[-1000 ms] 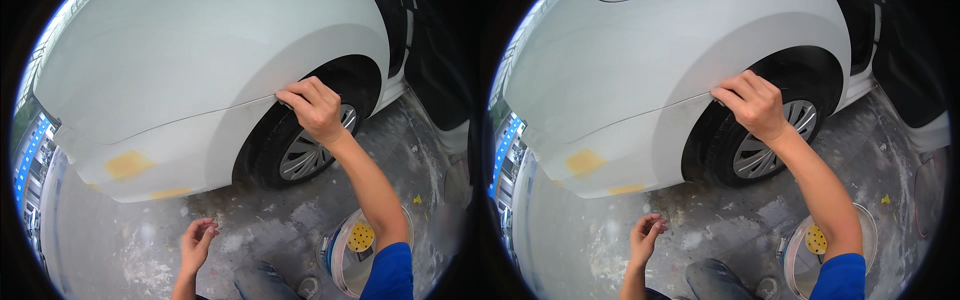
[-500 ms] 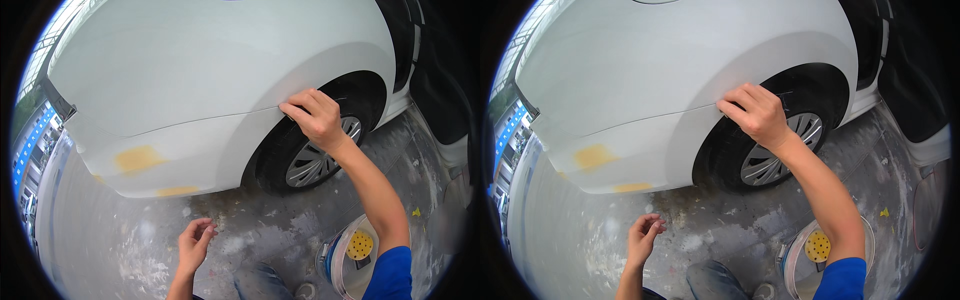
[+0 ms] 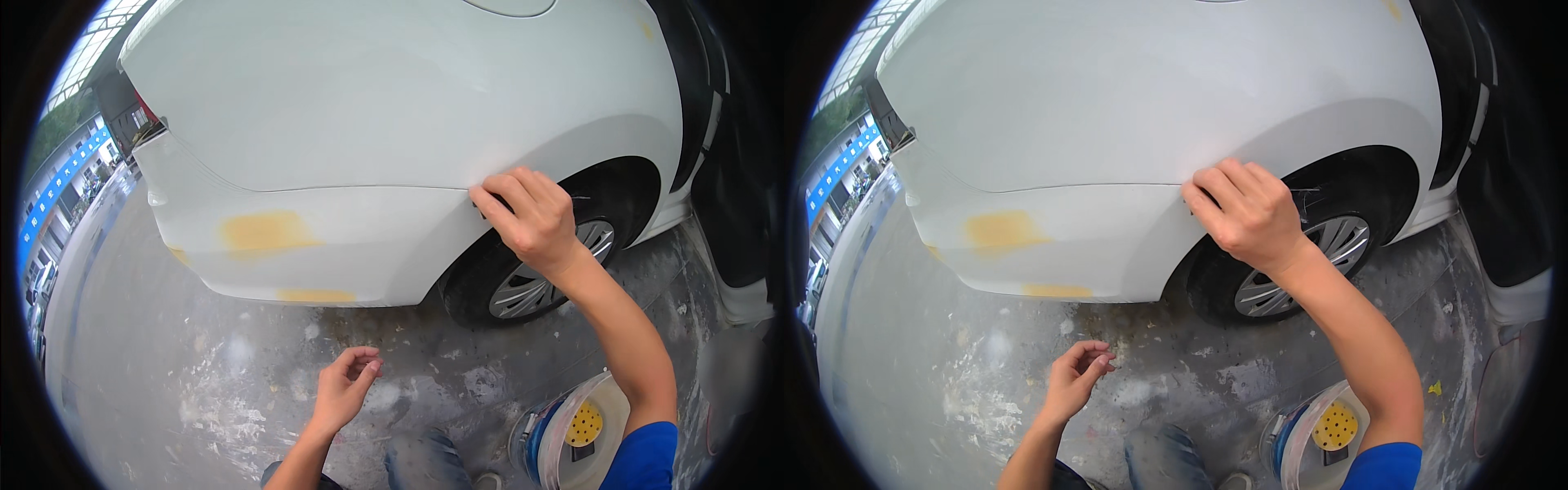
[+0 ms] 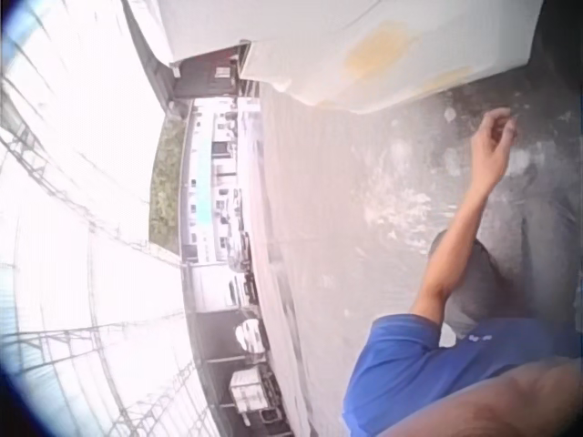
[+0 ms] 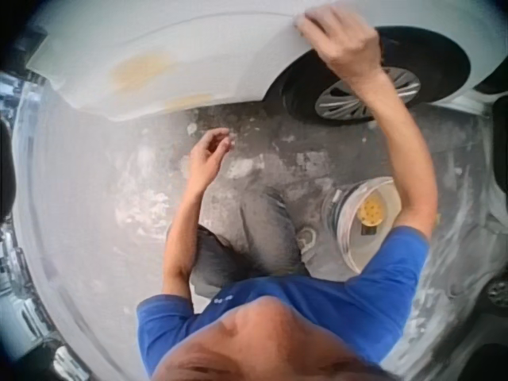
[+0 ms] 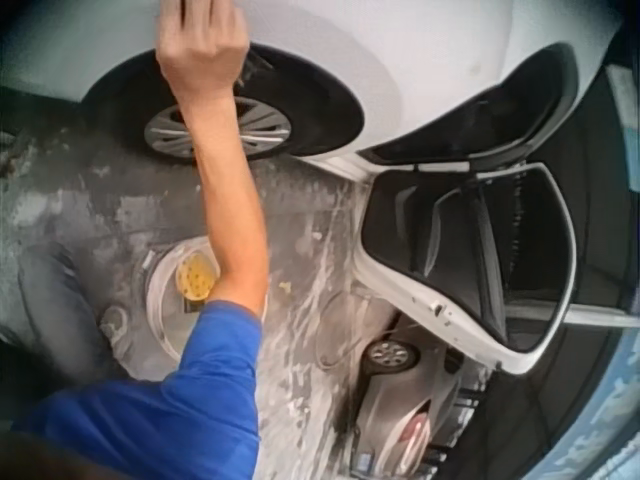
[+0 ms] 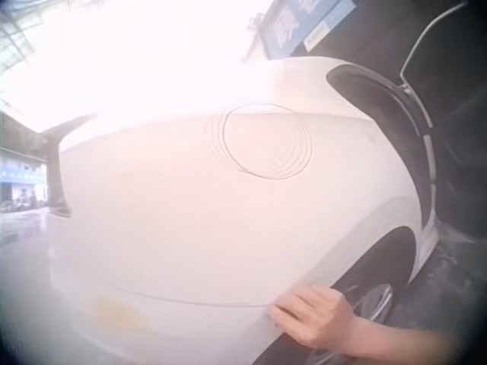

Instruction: The person sands the rear quarter panel of a white car using a sanding block. They repeatedly rub the block over the surface, occasionally dipping it into a bucket of water, and continue sanding around the wheel arch and fuel door area.

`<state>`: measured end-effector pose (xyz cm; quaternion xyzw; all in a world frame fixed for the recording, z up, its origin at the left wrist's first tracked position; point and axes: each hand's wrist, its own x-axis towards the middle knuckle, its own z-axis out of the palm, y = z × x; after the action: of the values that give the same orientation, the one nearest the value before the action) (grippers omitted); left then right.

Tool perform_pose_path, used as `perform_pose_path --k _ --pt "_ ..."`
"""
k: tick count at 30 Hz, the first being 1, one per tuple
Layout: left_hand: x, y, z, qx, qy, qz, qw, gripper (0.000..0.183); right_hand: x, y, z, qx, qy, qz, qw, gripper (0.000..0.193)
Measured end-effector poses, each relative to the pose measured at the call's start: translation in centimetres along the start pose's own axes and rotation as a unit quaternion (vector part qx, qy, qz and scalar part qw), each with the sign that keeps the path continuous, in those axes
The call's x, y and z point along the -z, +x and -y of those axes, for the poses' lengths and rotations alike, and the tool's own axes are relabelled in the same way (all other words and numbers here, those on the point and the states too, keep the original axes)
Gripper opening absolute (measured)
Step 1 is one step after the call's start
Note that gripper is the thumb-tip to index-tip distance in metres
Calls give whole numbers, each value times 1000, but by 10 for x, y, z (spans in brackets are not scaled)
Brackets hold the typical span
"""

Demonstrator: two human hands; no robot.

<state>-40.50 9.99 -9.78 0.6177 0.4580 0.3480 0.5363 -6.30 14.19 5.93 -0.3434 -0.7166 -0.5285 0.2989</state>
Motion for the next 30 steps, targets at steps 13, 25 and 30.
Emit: perform_pose_path --k 13,25,30 --pt "6 -4 -23 -45 -13 7 999 24 -13 29 28 8 -21 30 999 23" --pt "5 -4 -15 -70 -76 -1 995 21 -34 49 41 41 -13 41 998 20" --pt "-5 -12 -25 -81 -34 11 996 20 36 -55 -38 -51 -62 71 994 20"
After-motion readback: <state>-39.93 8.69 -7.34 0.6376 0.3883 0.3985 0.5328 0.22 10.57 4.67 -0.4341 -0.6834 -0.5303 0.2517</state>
